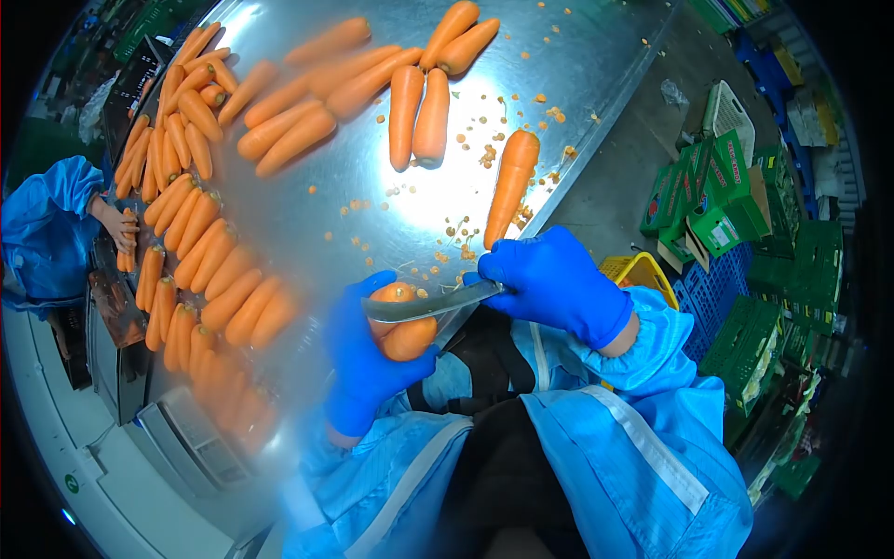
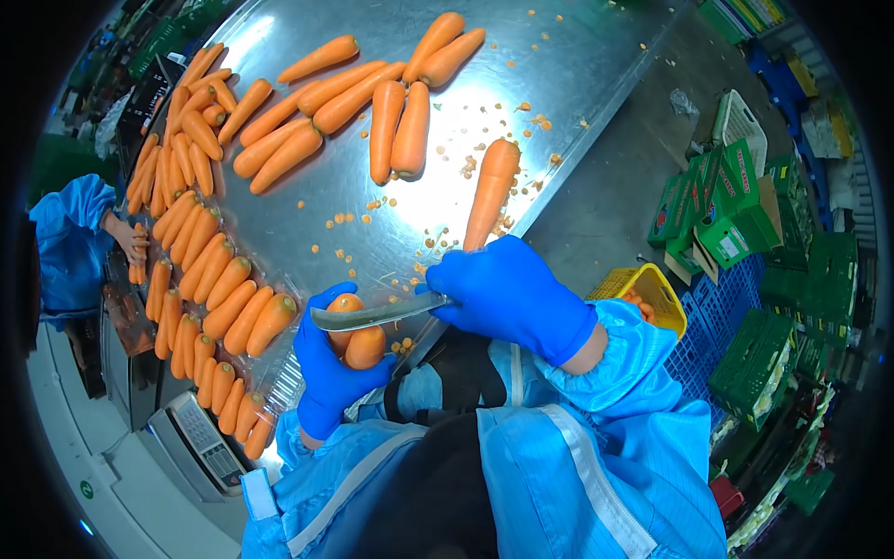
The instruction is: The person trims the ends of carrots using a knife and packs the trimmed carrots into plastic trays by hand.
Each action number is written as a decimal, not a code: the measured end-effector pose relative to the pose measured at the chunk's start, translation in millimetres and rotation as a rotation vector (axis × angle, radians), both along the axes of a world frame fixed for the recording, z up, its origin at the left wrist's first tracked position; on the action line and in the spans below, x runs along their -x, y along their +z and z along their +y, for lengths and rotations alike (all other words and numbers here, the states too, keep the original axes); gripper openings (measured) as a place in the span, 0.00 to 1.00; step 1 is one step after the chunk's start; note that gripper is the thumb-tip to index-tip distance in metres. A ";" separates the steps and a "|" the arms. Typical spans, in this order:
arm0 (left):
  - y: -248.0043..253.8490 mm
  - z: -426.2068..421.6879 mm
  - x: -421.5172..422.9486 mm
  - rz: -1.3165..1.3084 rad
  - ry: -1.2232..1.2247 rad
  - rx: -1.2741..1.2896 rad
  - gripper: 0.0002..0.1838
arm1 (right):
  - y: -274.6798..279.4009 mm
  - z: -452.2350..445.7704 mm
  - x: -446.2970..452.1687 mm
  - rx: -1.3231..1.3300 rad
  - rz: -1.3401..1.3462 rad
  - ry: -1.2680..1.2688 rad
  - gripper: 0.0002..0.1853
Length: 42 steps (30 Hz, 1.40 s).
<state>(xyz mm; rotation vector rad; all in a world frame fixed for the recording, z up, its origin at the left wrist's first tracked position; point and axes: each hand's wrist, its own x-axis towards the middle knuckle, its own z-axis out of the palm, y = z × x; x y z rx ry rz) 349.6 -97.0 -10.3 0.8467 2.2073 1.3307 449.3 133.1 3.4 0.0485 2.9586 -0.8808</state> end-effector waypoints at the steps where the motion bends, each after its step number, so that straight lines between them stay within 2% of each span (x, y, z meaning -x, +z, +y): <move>1: 1.3 0.8 1.0 0.008 -0.006 0.010 0.39 | -0.4 0.6 0.2 -0.010 -0.010 -0.003 0.07; 3: 3.8 2.8 3.3 0.010 -0.029 0.046 0.38 | -1.7 1.6 -0.1 -0.028 -0.030 -0.011 0.08; 6: 4.3 -3.1 0.0 -0.110 0.045 0.022 0.37 | -30.8 19.0 -0.1 0.232 -0.088 -0.338 0.11; 7: 3.6 -5.2 -1.0 -0.170 0.089 -0.002 0.37 | -35.9 26.8 0.7 0.374 -0.180 -0.421 0.11; 9: -28.2 -16.9 12.1 -0.148 0.109 -0.087 0.42 | -42.9 40.2 4.0 0.658 -0.373 -0.572 0.11; 10: -38.7 -22.6 15.6 -0.140 0.117 -0.119 0.44 | -41.2 28.6 6.2 0.721 -0.334 -0.524 0.12; 11: -38.1 -20.6 15.1 -0.250 0.078 -0.264 0.33 | -35.5 6.7 12.1 0.787 -0.290 -0.480 0.13; 13: -56.2 -11.9 26.9 -0.670 0.026 -0.614 0.32 | -27.1 -17.1 24.1 0.941 -0.178 -0.404 0.15; 15: -55.1 -7.6 27.9 -0.911 0.129 -0.687 0.27 | -23.4 -33.0 31.9 1.143 -0.063 -0.339 0.18; 16: -54.5 -5.3 28.6 -1.027 0.193 -0.728 0.24 | -20.8 -40.9 35.2 1.117 -0.039 -0.316 0.21; 17: -58.7 -7.6 25.1 -1.018 0.323 -0.651 0.22 | -17.7 -48.3 37.4 1.088 -0.015 -0.296 0.24; 18: -59.1 -4.7 21.3 -0.994 0.397 -0.621 0.26 | -15.7 -55.9 38.7 1.056 0.007 -0.277 0.26; 19: -59.7 -1.9 17.5 -0.970 0.470 -0.589 0.29 | -20.8 -65.6 38.7 0.983 0.111 -0.211 0.31; 21: -54.4 6.8 11.5 -0.891 0.515 -0.619 0.48 | -22.0 -80.3 42.6 0.867 0.216 -0.227 0.30; 22: -57.3 3.1 12.5 -0.925 0.544 -0.623 0.47 | -22.9 -84.2 43.9 0.810 0.269 -0.231 0.30; 24: -65.6 -6.1 15.3 -0.993 0.603 -0.634 0.46 | -34.6 -63.5 48.3 0.559 0.243 -0.429 0.26; 25: -62.2 -0.3 19.5 -1.163 0.497 -0.701 0.44 | -45.1 -47.0 51.9 0.429 0.229 -0.522 0.24; 26: -57.0 0.4 19.8 -1.192 0.522 -0.723 0.44 | -67.6 -30.8 55.8 0.426 0.257 -0.668 0.22; 27: -51.9 -0.1 19.3 -1.222 0.550 -0.743 0.44 | -73.4 -17.3 56.1 0.321 0.502 -0.622 0.23; 28: -49.6 -2.4 17.2 -1.254 0.580 -0.756 0.44 | -57.9 -15.4 49.2 0.606 0.284 -0.743 0.19; 29: -51.3 -3.6 15.5 -1.224 0.646 -0.721 0.46 | -66.0 -13.4 43.3 0.570 0.302 -0.687 0.16; 30: -60.3 -6.9 16.2 -1.237 0.616 -0.747 0.46 | -76.6 -11.0 39.1 0.533 0.320 -0.627 0.14; 33: -87.0 -21.4 21.1 -1.316 0.504 -0.854 0.46 | -87.1 -21.2 21.4 0.428 0.091 -0.606 0.11; 35: -90.8 -24.3 24.7 -1.432 0.385 -0.950 0.44 | -88.4 -32.3 16.8 0.473 0.150 -0.574 0.11; 36: -101.1 -27.4 24.9 -1.052 0.402 -0.655 0.34 | -88.4 -38.1 14.5 0.495 0.181 -0.559 0.11; 37: -118.4 -31.6 24.2 -0.671 0.404 -0.362 0.23 | -71.2 -44.9 16.6 0.629 0.148 -0.518 0.18; 39: -141.3 -43.4 26.8 -0.576 0.383 -0.348 0.18 | -53.7 -56.4 19.6 0.748 0.139 -0.398 0.26; 40: -148.4 -53.5 32.4 -0.859 0.359 -0.632 0.22 | -45.3 -61.9 20.3 0.804 0.134 -0.337 0.31; 41: -145.9 -54.3 33.0 -0.839 0.338 -0.624 0.23 | -35.3 -67.5 21.2 0.891 0.105 -0.255 0.37; 42: -143.5 -55.2 33.7 -0.819 0.317 -0.617 0.23 | -30.4 -76.5 22.7 0.900 0.119 -0.209 0.38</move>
